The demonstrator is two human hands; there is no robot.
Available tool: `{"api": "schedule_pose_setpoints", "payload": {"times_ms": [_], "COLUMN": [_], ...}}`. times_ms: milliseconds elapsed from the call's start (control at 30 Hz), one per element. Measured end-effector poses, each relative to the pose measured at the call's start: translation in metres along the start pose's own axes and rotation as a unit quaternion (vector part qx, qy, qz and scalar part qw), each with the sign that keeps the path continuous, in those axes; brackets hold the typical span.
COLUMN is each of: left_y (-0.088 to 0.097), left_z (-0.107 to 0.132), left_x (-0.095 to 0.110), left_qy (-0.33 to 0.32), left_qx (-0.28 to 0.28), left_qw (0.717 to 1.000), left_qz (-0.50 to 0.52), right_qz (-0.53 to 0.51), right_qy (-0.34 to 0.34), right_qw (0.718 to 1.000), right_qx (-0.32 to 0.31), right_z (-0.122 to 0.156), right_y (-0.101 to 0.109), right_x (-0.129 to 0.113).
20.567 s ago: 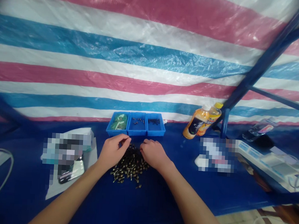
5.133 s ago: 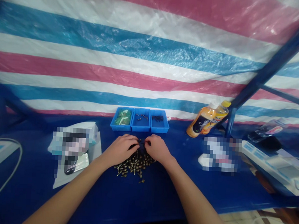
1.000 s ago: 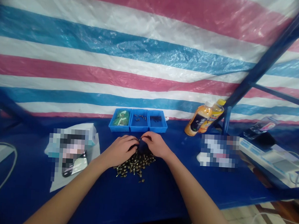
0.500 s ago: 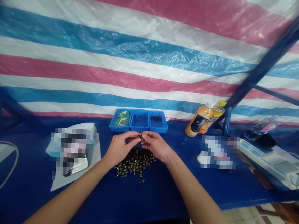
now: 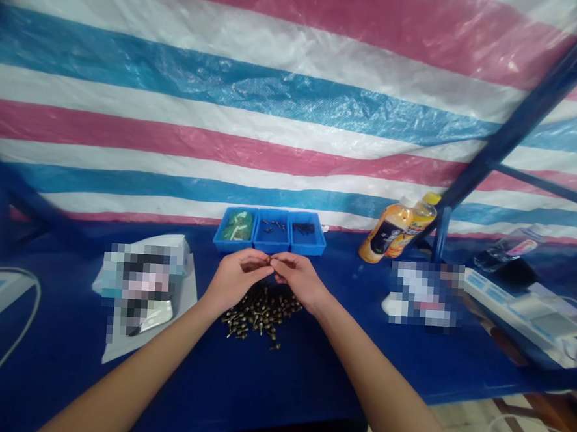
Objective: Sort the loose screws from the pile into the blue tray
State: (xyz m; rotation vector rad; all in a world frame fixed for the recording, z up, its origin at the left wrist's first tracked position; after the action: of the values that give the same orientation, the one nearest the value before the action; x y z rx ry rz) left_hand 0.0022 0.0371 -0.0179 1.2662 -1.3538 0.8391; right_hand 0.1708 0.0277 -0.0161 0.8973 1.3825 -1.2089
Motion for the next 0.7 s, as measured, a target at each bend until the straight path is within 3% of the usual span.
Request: {"api": "schedule_pose_setpoints", "payload": {"times_ms": [167, 333, 700], "left_y": [0.0001, -0.0009, -0.0005], "left_z": [-0.0019, -0.001, 0.0007], "left_x": [-0.0006, -0.0018, -0.0013], "left_qy": [0.031, 0.093, 0.056], "left_qx": [-0.012, -0.021, -0.023], "left_qw": [0.999, 0.99, 0.997], "left_qz": [0.039, 0.1, 0.043], "right_qz": [0.098, 0.211, 0.15], "right_qy": [0.071, 0.148, 0.12], "right_qw": [0.993, 0.965, 0.981], "right_qx": [0.018, 0.041, 0.041], "right_z": [0.0015, 0.0024, 0.0025], "right_y": [-0.0037, -0.0053, -0.0088], "right_x": [-0.0026, 0.0034, 0.0043]}}
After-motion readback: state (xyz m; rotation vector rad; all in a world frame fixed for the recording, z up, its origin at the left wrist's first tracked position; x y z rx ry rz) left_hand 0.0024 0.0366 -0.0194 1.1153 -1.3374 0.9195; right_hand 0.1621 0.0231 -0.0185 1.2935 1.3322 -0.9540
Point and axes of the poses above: each hand's wrist, its own z-axis away from the middle knuckle, its own y-axis out of the back of the hand, x = y × z, the point moved 1 cm from there along -z, towards the middle knuckle
